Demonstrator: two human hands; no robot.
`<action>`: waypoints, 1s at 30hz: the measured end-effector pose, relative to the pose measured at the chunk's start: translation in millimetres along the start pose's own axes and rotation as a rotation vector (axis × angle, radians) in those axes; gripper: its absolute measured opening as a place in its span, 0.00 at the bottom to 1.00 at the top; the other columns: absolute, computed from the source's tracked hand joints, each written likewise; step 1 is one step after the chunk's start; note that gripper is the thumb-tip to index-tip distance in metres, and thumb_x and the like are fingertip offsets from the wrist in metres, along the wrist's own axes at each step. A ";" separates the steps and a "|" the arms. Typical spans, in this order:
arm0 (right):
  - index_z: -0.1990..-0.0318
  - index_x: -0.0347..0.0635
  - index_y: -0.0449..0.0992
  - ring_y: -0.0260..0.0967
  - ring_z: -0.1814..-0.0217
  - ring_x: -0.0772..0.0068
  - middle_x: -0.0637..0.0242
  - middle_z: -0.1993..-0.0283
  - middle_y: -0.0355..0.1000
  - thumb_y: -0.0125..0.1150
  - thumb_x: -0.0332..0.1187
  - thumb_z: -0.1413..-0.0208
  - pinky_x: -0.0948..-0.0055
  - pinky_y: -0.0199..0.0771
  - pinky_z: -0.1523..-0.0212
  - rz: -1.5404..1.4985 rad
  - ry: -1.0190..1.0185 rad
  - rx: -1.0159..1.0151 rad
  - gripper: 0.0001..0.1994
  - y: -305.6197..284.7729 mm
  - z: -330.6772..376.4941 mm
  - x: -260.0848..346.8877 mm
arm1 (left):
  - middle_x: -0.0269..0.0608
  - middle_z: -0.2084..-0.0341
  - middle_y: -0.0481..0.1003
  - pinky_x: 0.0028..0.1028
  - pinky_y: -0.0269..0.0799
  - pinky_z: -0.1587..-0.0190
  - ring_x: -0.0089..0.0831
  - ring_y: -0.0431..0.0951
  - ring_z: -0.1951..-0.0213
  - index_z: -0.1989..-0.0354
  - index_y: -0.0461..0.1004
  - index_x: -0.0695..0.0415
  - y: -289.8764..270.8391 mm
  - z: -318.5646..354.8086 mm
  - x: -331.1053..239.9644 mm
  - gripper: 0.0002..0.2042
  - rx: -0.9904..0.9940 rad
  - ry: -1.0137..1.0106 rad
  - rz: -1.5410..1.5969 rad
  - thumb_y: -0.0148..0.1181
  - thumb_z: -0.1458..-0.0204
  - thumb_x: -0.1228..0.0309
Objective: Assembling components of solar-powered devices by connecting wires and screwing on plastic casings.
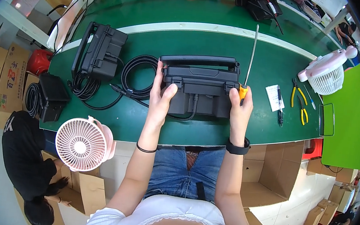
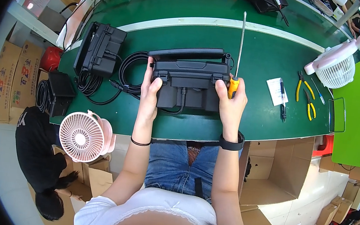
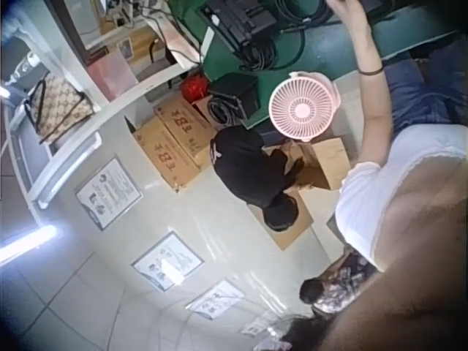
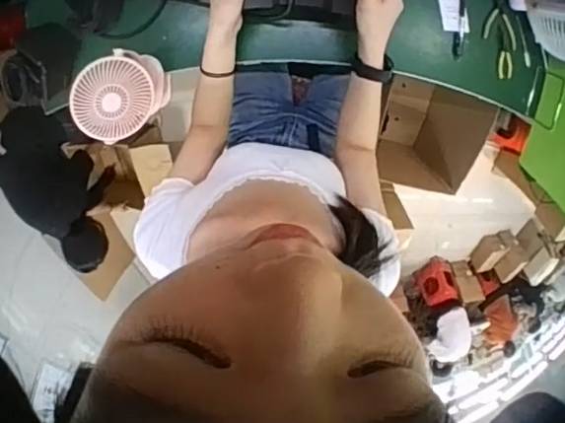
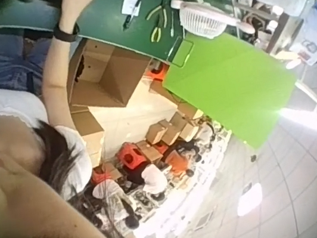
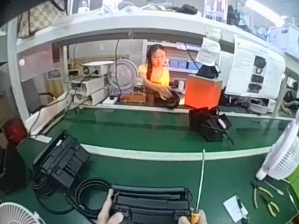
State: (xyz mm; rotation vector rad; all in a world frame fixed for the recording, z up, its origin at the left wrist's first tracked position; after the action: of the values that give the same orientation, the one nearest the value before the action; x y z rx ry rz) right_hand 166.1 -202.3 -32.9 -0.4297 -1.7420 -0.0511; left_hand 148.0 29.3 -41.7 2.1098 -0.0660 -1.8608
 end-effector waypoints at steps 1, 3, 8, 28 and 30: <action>0.54 0.34 0.73 0.65 0.66 0.74 0.66 0.70 0.69 0.69 0.48 0.46 0.72 0.69 0.61 -0.009 0.014 -0.006 0.25 -0.2 1.4 0.9 | 0.48 0.29 0.55 0.30 0.57 0.33 0.35 0.62 0.33 0.24 0.44 0.55 -0.2 1.2 -0.4 0.44 -0.001 -0.001 -0.002 0.61 0.45 0.59; 0.53 0.34 0.73 0.65 0.66 0.74 0.66 0.69 0.69 0.69 0.48 0.46 0.72 0.69 0.61 -0.018 0.029 -0.015 0.25 -1.6 3.6 0.8 | 0.49 0.29 0.55 0.31 0.58 0.34 0.36 0.62 0.34 0.24 0.44 0.55 0.8 2.7 -2.1 0.45 0.004 0.021 0.002 0.62 0.46 0.57; 0.50 0.33 0.73 0.66 0.64 0.75 0.66 0.67 0.71 0.69 0.47 0.46 0.73 0.70 0.59 -0.032 0.016 -0.018 0.26 -1.7 9.4 1.8 | 0.51 0.29 0.54 0.32 0.59 0.35 0.38 0.63 0.34 0.24 0.42 0.59 -2.3 5.9 -0.7 0.46 -0.002 0.071 -0.073 0.62 0.46 0.55; 0.55 0.35 0.72 0.58 0.67 0.85 0.76 0.68 0.63 0.74 0.40 0.48 0.83 0.63 0.64 -0.180 0.053 0.079 0.21 -2.9 -0.7 -3.9 | 0.52 0.33 0.61 0.34 0.65 0.37 0.38 0.68 0.38 0.25 0.45 0.58 1.9 8.3 -13.3 0.39 -0.012 0.119 -0.251 0.60 0.42 0.72; 0.54 0.35 0.72 0.58 0.67 0.85 0.77 0.68 0.63 0.74 0.40 0.48 0.83 0.64 0.64 -0.199 0.053 0.097 0.22 -4.3 -1.2 -4.3 | 0.50 0.36 0.63 0.43 0.64 0.37 0.47 0.67 0.39 0.30 0.58 0.56 3.4 15.3 -31.4 0.38 -0.190 0.502 -0.835 0.67 0.50 0.65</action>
State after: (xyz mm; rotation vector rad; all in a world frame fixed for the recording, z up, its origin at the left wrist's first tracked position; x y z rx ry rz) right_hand 166.5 -207.8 -35.9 -0.1822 -1.7218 -0.1190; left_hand 129.1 30.6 -12.2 2.5935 1.2119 -1.4980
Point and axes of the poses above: each hand's wrist, its own z-axis away from the middle knuckle, its own y-axis out of the palm, x = y × z, the point moved 4 cm from there along -z, towards the middle knuckle
